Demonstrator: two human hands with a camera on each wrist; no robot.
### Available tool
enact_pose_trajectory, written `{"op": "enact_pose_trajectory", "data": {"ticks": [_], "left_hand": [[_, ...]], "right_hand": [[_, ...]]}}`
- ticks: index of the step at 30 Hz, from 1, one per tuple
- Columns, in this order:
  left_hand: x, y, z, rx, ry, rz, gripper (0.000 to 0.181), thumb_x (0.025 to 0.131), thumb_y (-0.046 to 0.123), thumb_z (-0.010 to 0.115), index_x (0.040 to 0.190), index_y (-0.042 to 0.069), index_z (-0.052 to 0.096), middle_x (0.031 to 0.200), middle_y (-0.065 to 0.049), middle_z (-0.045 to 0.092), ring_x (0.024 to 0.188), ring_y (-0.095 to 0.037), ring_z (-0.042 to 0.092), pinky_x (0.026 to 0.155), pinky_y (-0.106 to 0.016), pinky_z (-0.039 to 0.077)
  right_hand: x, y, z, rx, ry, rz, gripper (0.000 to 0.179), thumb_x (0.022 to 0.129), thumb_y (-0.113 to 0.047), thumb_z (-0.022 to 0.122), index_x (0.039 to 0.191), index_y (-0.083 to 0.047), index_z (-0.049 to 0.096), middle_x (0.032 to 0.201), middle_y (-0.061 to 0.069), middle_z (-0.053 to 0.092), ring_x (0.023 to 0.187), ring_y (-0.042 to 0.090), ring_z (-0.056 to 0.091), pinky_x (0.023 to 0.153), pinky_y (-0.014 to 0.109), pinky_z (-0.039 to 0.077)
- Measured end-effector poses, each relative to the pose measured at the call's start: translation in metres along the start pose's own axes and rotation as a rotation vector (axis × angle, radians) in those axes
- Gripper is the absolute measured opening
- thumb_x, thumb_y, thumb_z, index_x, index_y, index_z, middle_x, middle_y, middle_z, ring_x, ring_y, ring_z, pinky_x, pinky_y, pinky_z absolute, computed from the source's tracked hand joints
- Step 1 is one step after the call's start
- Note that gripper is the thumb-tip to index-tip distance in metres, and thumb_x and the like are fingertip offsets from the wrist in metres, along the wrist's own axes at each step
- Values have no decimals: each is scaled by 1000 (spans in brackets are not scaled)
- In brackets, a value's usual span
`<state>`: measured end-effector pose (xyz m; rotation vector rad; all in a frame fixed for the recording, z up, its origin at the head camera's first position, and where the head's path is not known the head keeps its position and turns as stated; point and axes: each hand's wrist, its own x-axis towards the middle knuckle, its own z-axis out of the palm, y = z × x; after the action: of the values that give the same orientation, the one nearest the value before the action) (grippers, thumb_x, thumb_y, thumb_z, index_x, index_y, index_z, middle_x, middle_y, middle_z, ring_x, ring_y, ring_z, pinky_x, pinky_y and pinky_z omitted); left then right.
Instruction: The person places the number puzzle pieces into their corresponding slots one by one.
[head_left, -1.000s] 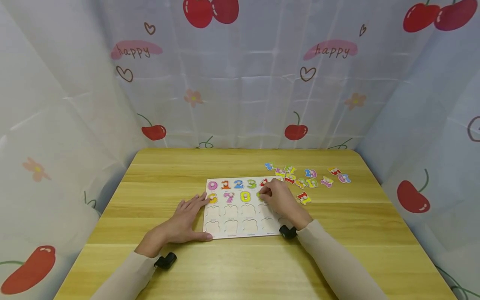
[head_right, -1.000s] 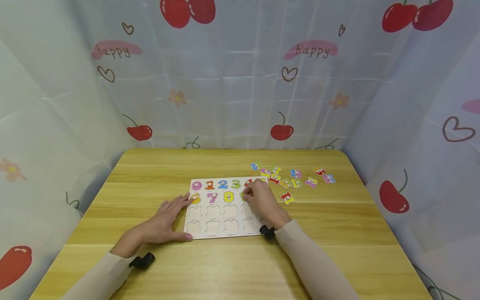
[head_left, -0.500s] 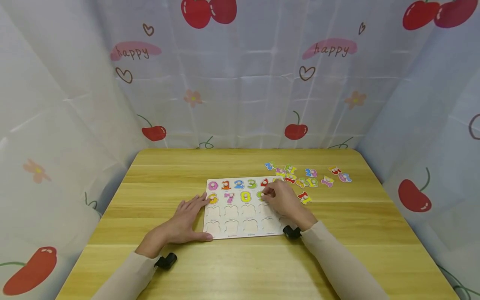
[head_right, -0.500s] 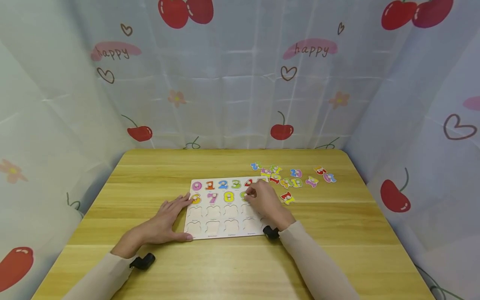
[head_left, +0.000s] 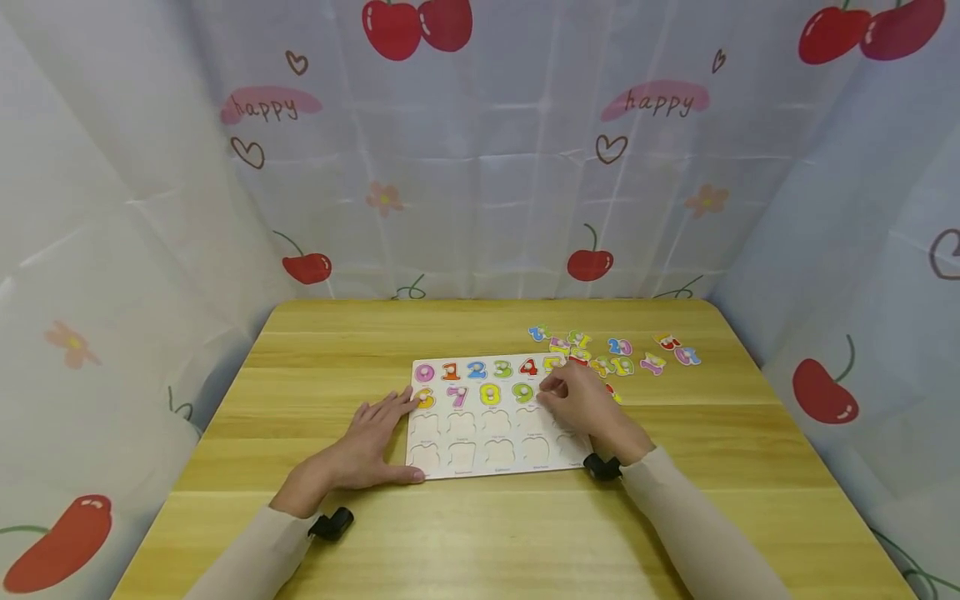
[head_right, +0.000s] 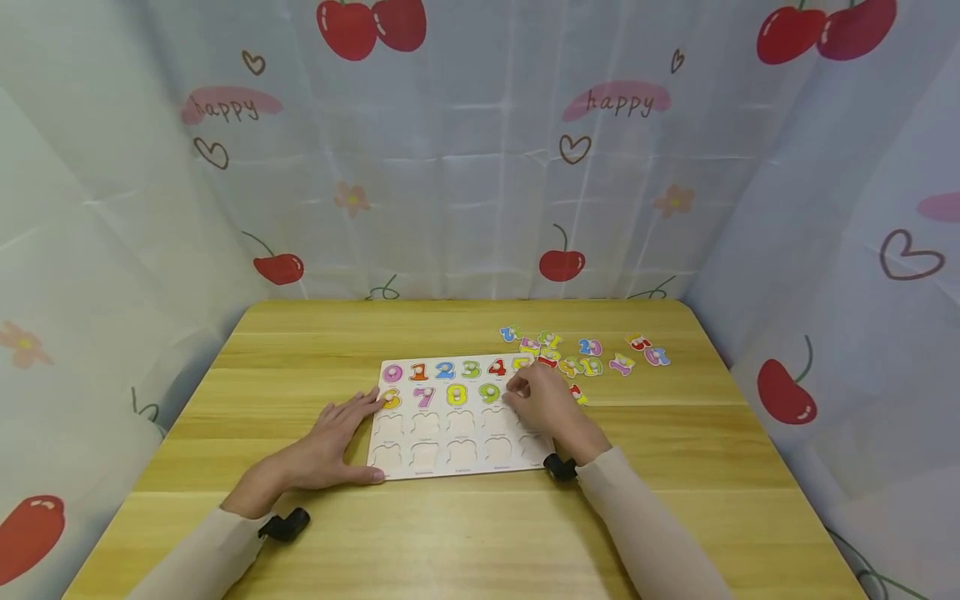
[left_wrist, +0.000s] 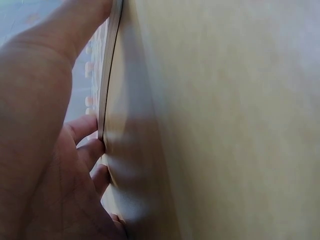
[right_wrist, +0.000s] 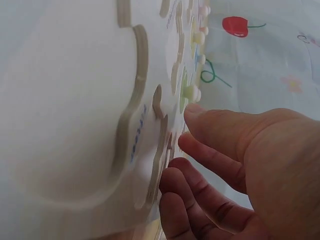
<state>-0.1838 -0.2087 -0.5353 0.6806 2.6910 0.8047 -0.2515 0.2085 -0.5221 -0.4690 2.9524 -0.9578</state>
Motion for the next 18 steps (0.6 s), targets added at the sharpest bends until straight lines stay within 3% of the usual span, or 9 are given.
{"op": "enact_pose_trajectory", "data": {"ticks": [18], "left_hand": [[0,0,0,-6,2,5,125,93,64,95,184,7,32,198,-14,18,183,-50,15,143,-84,6]], "right_hand": [[-12,37,-31,-6,100,54,14,105,-15,87,115,-5,89,117,18,81,96,26,75,81,35,60]]}}
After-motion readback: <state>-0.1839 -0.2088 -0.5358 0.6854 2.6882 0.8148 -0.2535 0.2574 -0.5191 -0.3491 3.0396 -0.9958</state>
